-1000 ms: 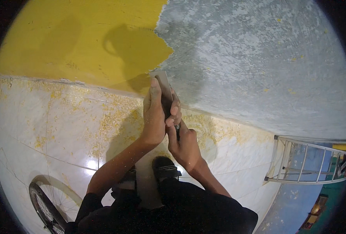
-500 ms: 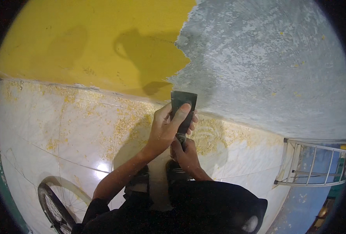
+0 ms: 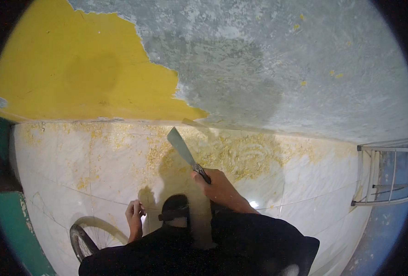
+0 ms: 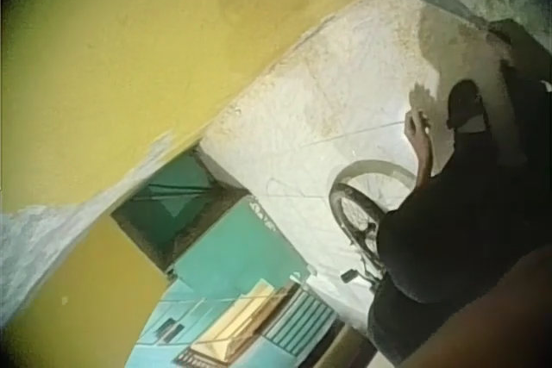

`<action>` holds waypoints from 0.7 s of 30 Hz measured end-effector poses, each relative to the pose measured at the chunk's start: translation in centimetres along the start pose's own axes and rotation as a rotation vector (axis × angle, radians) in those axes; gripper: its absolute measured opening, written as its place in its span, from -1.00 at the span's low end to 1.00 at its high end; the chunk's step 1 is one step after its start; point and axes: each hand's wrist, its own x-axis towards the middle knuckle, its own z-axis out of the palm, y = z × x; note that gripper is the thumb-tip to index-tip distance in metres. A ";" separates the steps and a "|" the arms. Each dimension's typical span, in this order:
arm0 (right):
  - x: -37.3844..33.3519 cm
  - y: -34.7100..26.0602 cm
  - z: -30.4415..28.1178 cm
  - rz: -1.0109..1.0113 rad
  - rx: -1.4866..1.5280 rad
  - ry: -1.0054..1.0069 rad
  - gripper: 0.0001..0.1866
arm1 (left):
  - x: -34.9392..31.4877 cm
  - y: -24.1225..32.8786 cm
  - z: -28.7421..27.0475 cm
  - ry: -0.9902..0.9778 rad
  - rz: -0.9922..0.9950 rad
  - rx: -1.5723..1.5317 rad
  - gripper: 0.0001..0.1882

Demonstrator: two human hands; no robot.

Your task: Scraping old paint off a wall using a putty knife and cleaning up debris.

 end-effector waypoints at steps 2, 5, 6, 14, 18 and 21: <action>0.6 0.2 0.1 -0.059 0.031 -0.107 -0.56 | -2.3 -1.0 -1.9 0.071 -0.009 0.039 -0.76; 1.0 -0.9 0.5 -0.108 0.043 -0.187 -0.53 | -3.1 -1.8 -2.7 0.142 -0.040 0.055 -0.78; 0.8 -1.1 0.6 -0.113 0.049 -0.202 -0.53 | -3.2 -2.3 -2.3 0.115 -0.061 0.051 -0.75; 0.4 1.4 1.2 -0.311 0.004 -0.029 -0.61 | -5.2 -0.2 3.9 -0.502 -0.189 0.385 -0.72; 0.0 1.8 1.1 -0.347 0.122 0.094 -0.65 | -2.0 5.0 1.9 -0.801 0.123 0.835 -0.77; 0.4 2.4 1.7 -0.101 -0.056 -0.101 -0.65 | -0.2 12.1 1.0 -0.803 0.203 1.049 -0.78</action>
